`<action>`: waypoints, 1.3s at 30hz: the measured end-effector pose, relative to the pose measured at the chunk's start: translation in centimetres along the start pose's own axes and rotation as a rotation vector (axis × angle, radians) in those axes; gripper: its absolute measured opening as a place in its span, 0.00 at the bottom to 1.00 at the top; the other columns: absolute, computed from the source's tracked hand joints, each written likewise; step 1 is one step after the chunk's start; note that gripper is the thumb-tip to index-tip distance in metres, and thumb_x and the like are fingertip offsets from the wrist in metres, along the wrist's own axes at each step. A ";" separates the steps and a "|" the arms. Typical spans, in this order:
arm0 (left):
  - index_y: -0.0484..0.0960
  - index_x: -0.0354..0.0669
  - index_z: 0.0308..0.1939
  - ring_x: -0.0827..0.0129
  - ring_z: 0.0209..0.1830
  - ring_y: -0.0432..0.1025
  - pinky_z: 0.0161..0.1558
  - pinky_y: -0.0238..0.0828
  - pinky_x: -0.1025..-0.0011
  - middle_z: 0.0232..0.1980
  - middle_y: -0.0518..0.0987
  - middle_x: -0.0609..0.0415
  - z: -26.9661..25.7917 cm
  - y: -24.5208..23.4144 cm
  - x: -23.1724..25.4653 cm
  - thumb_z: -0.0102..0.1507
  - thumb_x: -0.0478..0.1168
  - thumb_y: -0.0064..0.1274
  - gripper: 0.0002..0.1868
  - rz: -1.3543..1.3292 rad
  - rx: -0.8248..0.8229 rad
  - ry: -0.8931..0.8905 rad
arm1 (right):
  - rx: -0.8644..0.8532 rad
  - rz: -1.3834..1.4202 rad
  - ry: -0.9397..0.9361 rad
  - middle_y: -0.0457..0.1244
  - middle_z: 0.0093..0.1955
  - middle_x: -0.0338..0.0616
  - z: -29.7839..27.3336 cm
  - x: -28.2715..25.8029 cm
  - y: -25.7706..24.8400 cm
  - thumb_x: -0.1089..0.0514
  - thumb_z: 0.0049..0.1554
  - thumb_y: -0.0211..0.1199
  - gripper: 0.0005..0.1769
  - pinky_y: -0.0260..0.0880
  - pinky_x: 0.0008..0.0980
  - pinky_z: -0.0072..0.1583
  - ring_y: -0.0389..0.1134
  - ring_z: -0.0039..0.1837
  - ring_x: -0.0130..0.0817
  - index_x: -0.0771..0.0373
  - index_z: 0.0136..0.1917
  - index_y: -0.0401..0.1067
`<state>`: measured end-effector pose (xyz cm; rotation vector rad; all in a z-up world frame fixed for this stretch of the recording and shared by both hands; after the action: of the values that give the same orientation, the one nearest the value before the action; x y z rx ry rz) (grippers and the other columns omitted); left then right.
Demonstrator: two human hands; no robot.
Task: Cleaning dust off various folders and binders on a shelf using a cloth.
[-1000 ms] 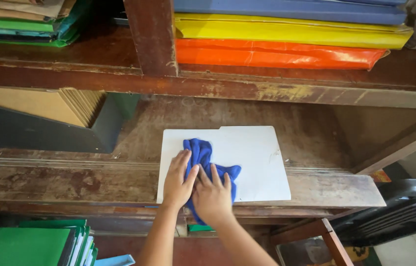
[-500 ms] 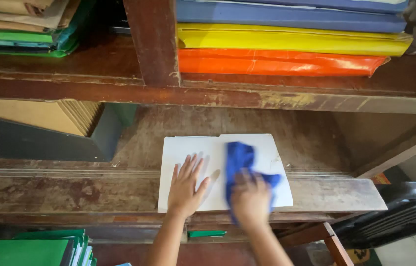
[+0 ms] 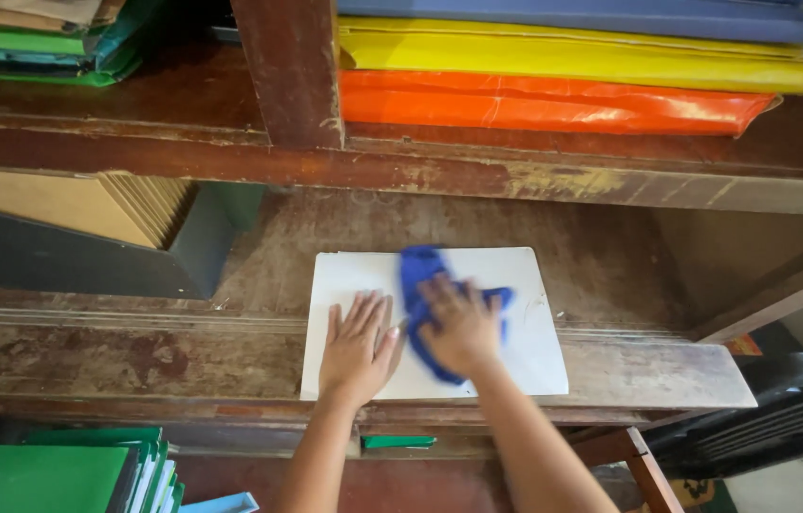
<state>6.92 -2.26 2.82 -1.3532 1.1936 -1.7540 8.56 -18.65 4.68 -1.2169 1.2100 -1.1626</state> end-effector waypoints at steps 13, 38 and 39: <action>0.59 0.61 0.80 0.28 0.82 0.39 0.69 0.39 0.29 0.82 0.48 0.28 -0.5 0.8 -2.6 0.58 0.78 0.46 0.51 0.073 0.138 -0.465 | -0.072 0.214 0.466 0.43 0.87 0.35 0.7 11.3 1.7 0.19 0.49 0.57 0.45 0.52 0.76 0.70 0.46 0.81 0.71 0.22 0.79 0.57; 0.44 0.62 0.83 0.62 0.86 0.24 0.80 0.16 0.45 0.87 0.37 0.62 -2.4 1.6 1.6 0.70 0.51 0.24 0.35 0.028 -0.148 -0.195 | 0.506 0.122 0.103 0.65 0.58 0.40 -2.4 1.9 1.8 0.40 0.44 0.70 0.20 0.63 0.51 0.67 0.65 0.66 0.44 0.52 0.45 0.75; 0.44 0.63 0.83 0.62 0.87 0.26 0.80 0.17 0.45 0.87 0.37 0.62 -2.4 1.8 1.5 0.70 0.52 0.23 0.35 0.018 -0.193 -0.205 | 0.534 0.118 0.168 0.65 0.62 0.46 -2.0 3.6 1.6 0.44 0.44 0.71 0.19 0.66 0.52 0.63 0.68 0.63 0.49 0.56 0.45 0.77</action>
<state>4.09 -3.59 1.62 -1.5871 1.2788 -1.4765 6.67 -22.31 3.06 -0.6494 0.9855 -1.4040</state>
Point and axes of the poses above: each hand's wrist, its own z-axis towards the middle knuckle, its own y-axis out of the palm, x = y × z, the point moved 7 cm from there along z, towards the middle knuckle
